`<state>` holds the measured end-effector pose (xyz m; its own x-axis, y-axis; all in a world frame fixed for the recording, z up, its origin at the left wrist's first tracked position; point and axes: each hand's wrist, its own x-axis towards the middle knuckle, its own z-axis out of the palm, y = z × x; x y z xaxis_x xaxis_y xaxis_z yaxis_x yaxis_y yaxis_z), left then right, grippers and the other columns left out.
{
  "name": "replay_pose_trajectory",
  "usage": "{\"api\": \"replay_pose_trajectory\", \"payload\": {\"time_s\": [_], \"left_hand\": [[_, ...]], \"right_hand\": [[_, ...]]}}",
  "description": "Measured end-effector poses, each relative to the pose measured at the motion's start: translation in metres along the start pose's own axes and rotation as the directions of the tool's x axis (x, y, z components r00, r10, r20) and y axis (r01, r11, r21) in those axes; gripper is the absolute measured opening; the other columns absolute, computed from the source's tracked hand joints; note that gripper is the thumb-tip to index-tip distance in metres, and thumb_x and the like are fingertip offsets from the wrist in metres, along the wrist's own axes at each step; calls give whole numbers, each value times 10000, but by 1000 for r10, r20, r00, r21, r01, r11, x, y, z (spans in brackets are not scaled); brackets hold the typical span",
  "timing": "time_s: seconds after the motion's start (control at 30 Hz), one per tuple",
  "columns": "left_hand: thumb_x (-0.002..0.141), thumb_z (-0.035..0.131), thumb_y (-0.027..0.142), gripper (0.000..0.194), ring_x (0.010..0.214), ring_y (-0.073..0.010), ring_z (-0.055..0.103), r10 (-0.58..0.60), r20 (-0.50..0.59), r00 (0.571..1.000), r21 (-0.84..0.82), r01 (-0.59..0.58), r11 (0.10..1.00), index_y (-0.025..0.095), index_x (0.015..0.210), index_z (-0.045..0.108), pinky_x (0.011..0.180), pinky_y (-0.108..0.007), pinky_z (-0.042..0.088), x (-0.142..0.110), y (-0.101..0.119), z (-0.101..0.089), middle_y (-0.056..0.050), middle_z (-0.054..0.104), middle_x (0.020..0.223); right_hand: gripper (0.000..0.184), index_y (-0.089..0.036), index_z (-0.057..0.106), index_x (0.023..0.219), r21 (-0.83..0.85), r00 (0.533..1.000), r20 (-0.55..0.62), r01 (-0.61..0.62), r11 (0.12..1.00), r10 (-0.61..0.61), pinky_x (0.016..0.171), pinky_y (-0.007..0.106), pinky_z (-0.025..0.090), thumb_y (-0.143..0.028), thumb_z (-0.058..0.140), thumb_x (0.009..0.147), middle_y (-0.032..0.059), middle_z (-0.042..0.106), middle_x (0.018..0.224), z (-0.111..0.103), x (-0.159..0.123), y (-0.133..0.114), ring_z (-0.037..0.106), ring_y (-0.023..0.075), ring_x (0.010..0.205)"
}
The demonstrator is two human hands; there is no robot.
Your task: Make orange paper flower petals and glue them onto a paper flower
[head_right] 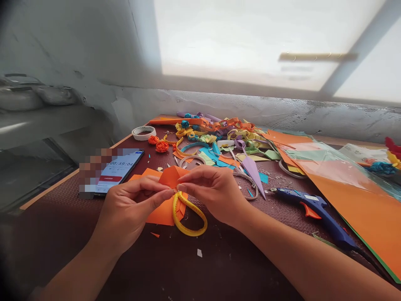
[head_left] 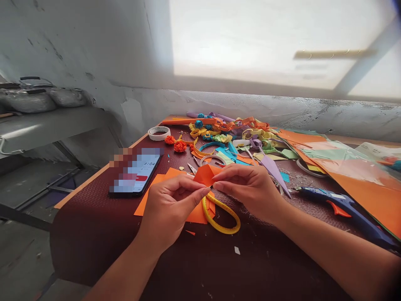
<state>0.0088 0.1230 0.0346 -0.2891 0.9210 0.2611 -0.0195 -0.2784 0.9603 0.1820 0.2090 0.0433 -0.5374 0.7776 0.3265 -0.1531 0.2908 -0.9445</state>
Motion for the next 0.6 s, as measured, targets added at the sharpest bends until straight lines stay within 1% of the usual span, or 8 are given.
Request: {"api": "replay_pose_trajectory", "payload": {"time_s": [0.1, 0.2, 0.33, 0.5, 0.6], "left_hand": [[765, 877, 226, 92, 726, -83, 680, -17, -13, 1000, 21, 17, 1000, 211, 742, 789, 699, -137, 554, -1, -2, -2, 24, 730, 754], [777, 873, 279, 122, 721, -102, 705, -41, -22, 999, 26, 42, 999, 211, 764, 771, 698, -162, 572, -2, -4, -2, 19, 747, 745], [771, 876, 298, 152, 715, -99, 710, -47, -33, 998, 34, 48, 998, 205, 756, 756, 689, -159, 578, -1, -5, 0, 23, 744, 744], [742, 892, 287, 174, 688, -97, 710, -64, -56, 996, 17, 65, 998, 192, 736, 747, 670, -153, 583, 1, -5, 2, 23, 744, 712], [737, 896, 287, 183, 685, -104, 719, -75, -62, 995, 5, 76, 997, 184, 737, 745, 669, -160, 589, 1, -5, 2, 15, 752, 709]], "right_hand": [[222, -213, 809, 775, 28, 999, -8, -49, 998, 50, 650, 281, 608, -411, 901, 739, 43, 791, 794, 2, -1, -3, 733, 185, 720], [258, -208, 783, 732, 35, 995, -55, -87, 996, 89, 615, 271, 605, -423, 921, 698, 37, 790, 754, 5, -2, -5, 733, 182, 678], [304, -200, 753, 700, 2, 987, -118, -108, 994, 108, 530, 262, 576, -441, 933, 657, 47, 778, 702, 9, -3, -3, 713, 180, 607], [245, -204, 752, 697, -29, 984, -155, -95, 995, 89, 518, 265, 568, -401, 897, 690, 56, 777, 700, 11, -4, 1, 700, 177, 596], [203, -209, 759, 701, -32, 985, -154, -85, 996, 79, 525, 269, 572, -369, 883, 699, 54, 779, 705, 11, -4, 3, 702, 178, 600]]}}
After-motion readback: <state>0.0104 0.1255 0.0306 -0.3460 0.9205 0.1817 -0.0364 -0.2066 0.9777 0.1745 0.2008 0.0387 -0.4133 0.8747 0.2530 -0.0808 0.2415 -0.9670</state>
